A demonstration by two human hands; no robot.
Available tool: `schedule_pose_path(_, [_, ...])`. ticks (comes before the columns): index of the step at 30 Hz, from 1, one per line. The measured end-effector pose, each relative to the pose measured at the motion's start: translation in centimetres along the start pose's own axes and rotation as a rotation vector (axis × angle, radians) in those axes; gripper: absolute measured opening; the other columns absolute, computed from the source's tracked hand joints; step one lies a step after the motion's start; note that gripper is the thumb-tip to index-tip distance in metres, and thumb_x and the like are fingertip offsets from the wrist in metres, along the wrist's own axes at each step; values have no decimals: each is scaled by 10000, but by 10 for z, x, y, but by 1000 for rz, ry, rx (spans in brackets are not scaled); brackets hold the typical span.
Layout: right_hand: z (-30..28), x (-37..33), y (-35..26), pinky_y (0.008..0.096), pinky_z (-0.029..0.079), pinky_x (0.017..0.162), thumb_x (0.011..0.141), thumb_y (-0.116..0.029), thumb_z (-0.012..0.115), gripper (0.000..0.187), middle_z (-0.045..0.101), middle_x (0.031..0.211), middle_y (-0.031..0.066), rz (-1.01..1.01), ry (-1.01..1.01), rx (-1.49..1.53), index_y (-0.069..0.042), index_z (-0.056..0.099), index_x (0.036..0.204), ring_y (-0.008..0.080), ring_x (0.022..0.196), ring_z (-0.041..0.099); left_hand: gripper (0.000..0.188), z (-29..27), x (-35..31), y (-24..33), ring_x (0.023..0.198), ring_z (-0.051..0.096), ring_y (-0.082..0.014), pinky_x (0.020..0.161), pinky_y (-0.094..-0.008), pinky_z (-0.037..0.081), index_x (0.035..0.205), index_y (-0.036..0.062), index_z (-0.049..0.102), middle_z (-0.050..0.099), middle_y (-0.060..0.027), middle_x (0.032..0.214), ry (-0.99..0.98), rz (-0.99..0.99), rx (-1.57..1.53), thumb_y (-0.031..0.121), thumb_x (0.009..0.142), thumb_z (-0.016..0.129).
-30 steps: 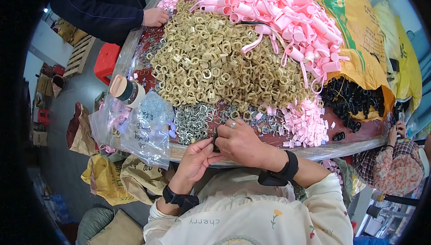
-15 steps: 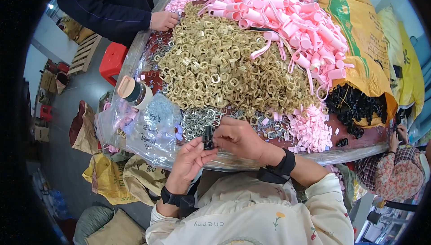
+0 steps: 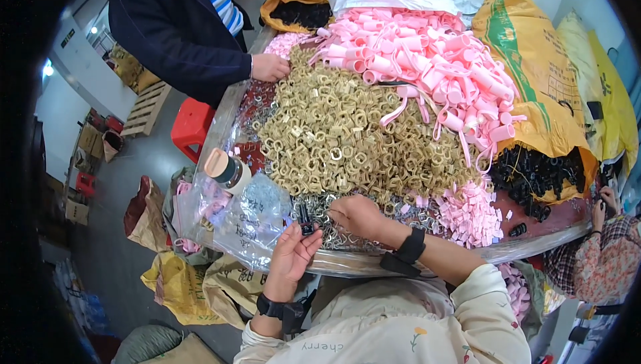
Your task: The person assembles components by hand, fitting a metal clip into a black plastic part and then sliding a pink plastic sleeve over the assembly.
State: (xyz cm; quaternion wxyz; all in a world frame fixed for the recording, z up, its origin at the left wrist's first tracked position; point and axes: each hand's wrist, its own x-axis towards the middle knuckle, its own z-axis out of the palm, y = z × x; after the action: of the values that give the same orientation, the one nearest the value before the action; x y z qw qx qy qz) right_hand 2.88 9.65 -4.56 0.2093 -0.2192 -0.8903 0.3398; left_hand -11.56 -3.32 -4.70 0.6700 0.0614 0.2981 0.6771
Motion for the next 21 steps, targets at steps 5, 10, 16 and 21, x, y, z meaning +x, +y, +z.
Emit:
schedule_pose_path(5, [-16,-8,-11,236,337,422,813,-200,504,206,472,568,-2,344,-165,614,-40,512,684,90,498,432,194,7,5,-4,880,562,-233,781,-340,472,974,11,476,557,-150,952,34,51,71,117,814,505])
schedule_pose_path(10, [-15,-20,-7,189,283,408,842,-223,481,236,441,576,-54,468,-321,1091,-35,526,708,44,460,359,222,19,8,-8,903,550,-207,804,-334,458,1008,6,469,556,-124,968,-58,70,88,99,811,507])
schedule_pose_path(16, [-27,-33,2,177,233,409,850,-218,466,247,409,564,-47,467,-422,1483,-31,514,696,33,450,296,219,31,9,-9,905,549,-214,817,-354,449,1002,4,479,556,-117,974,-153,19,72,92,804,513])
schedule_pose_path(21, [-31,-39,3,187,202,411,854,-236,457,277,361,550,-53,505,-499,1515,-30,497,673,27,451,258,219,35,10,-10,902,549,-220,820,-361,445,1000,-3,492,555,-118,976,-234,-81,99,79,798,518])
